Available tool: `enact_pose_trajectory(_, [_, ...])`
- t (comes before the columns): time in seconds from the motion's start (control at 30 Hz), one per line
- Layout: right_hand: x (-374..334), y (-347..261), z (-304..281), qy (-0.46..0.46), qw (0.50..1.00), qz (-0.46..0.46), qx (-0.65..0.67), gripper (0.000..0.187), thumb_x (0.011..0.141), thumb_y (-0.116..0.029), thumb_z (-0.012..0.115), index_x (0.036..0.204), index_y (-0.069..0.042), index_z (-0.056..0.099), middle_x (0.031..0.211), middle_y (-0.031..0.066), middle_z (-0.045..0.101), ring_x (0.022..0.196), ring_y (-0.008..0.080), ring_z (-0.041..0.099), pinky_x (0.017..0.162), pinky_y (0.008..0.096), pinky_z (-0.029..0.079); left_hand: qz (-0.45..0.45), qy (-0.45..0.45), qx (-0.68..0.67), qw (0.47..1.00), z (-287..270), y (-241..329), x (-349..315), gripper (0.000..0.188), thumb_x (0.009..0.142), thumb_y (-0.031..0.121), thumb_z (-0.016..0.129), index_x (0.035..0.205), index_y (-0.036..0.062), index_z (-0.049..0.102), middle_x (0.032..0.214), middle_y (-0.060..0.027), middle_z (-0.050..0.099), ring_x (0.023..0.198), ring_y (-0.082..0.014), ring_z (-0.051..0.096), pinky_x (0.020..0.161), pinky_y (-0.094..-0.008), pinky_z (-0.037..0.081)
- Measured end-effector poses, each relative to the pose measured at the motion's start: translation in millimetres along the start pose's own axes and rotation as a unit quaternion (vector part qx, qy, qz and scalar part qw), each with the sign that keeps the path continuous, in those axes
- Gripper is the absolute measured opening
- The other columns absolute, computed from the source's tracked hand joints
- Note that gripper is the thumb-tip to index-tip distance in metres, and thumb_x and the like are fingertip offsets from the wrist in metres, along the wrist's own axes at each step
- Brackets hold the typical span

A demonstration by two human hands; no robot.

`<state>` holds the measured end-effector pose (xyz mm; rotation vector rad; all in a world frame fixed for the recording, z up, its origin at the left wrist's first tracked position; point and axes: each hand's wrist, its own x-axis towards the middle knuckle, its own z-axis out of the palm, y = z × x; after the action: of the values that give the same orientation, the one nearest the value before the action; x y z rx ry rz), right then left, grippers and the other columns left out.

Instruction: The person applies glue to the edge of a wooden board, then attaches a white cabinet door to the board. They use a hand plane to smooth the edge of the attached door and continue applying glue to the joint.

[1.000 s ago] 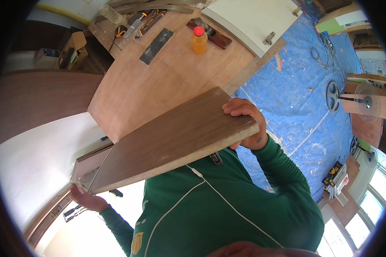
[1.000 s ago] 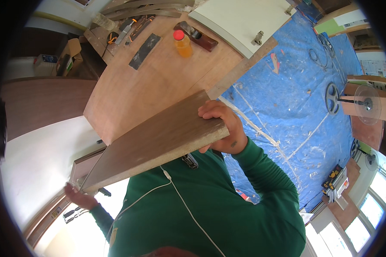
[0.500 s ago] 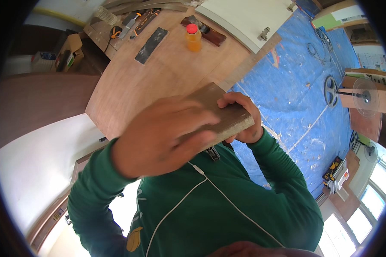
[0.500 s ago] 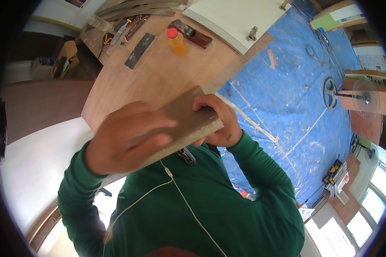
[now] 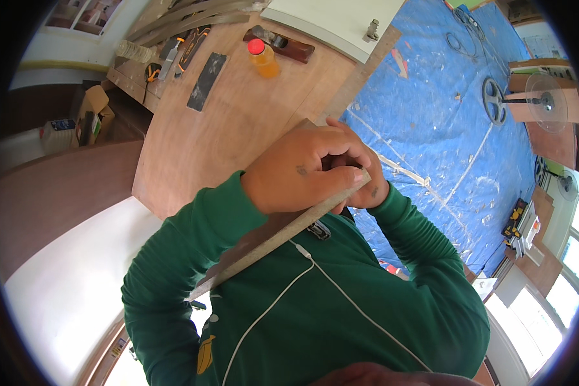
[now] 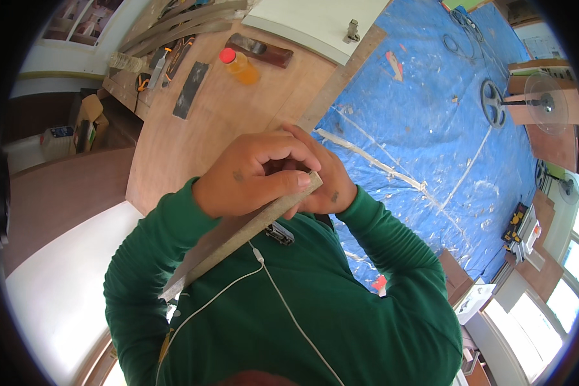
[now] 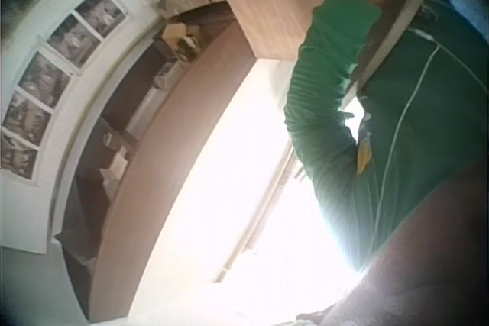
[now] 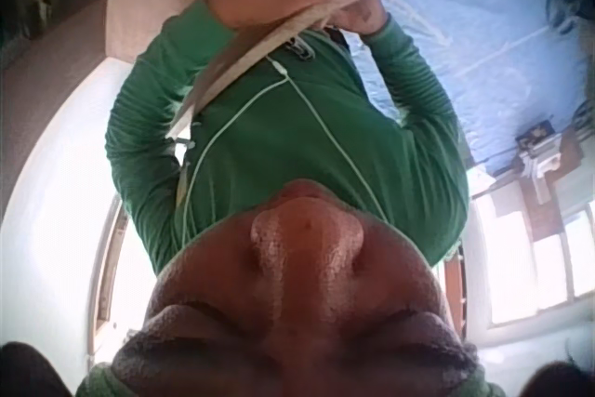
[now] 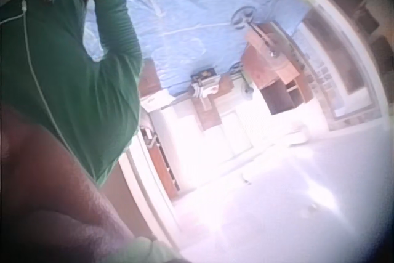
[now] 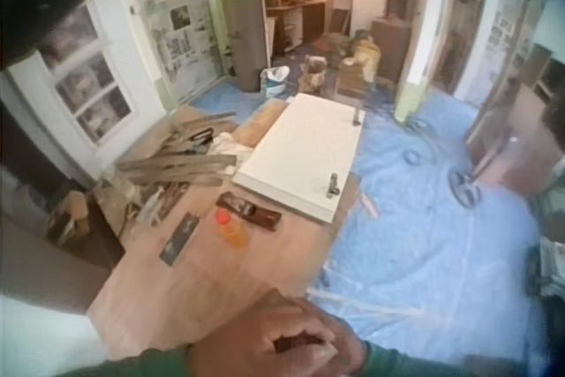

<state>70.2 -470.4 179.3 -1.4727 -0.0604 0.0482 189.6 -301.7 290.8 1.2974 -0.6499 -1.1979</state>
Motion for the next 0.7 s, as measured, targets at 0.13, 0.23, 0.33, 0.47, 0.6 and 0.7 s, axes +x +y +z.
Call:
enact_pose_trajectory(0.13, [1,-2,3,0.004,0.999,0.019,0.039,0.144,0.057,-0.06,0.1,0.164,0.003,0.027,0.122,0.0131,0.071,0.114,0.0279,0.071,0.103,0.0402,0.053,0.026,0.017,-0.025,0.999,2,-7,3,0.016,0.1,0.005,0.064,0.111,-0.0051,0.068,0.083,-0.0115,0.071,0.064,-0.0163,0.071,0.058,-0.0287,0.055])
enact_pose_trajectory(0.23, [2,-5,0,-0.006,1.0,0.014,0.001,0.144,0.056,-0.06,0.1,0.163,0.004,0.028,0.123,0.0141,0.071,0.115,0.029,0.071,0.104,0.0404,0.053,0.048,0.034,-0.021,0.998,4,-14,3,0.015,0.098,0.001,0.062,0.111,-0.0056,0.067,0.081,-0.0124,0.071,0.061,-0.0161,0.07,0.056,-0.0291,0.055])
enact_pose_trajectory(0.33, [4,-4,-8,-0.026,0.992,-0.033,-0.119,0.144,0.055,-0.063,0.1,0.162,0.004,0.031,0.13,0.0163,0.068,0.119,0.0317,0.069,0.106,0.0413,0.052,0.067,0.04,-0.033,0.996,6,-21,3,0.016,0.096,-0.002,0.061,0.111,-0.0062,0.067,0.081,-0.0129,0.071,0.06,-0.0163,0.07,0.056,-0.0294,0.055])
enact_pose_trajectory(0.47, [6,-7,-9,-0.02,0.99,-0.066,-0.123,0.143,0.054,-0.066,0.098,0.16,0.004,0.035,0.139,0.0187,0.063,0.125,0.0353,0.066,0.107,0.0434,0.052,0.081,0.042,-0.055,0.994,6,-26,2,0.017,0.095,-0.003,0.06,0.111,-0.0063,0.068,0.084,-0.0141,0.071,0.061,-0.0178,0.07,0.056,-0.0299,0.055])
enact_pose_trajectory(0.6, [7,-1,-10,-0.014,0.973,-0.13,-0.189,0.141,0.054,-0.067,0.098,0.159,0.004,0.037,0.143,0.0196,0.061,0.129,0.0363,0.064,0.109,0.0443,0.051,0.101,0.046,-0.068,0.992,4,-36,5,0.021,0.094,-0.003,0.058,0.111,-0.0068,0.069,0.091,-0.0156,0.07,0.061,-0.0203,0.071,0.057,-0.0306,0.056])
enact_pose_trajectory(0.7, [6,2,-8,-0.004,0.98,-0.118,-0.162,0.127,0.053,-0.07,0.096,0.148,0.0,0.051,0.149,0.0247,0.055,0.131,0.0403,0.063,0.111,0.0467,0.05,0.183,0.067,0.007,0.981,2,-44,12,0.024,0.092,-0.003,0.055,0.109,-0.0066,0.072,0.097,-0.0152,0.07,0.068,-0.0211,0.072,0.062,-0.0308,0.058])
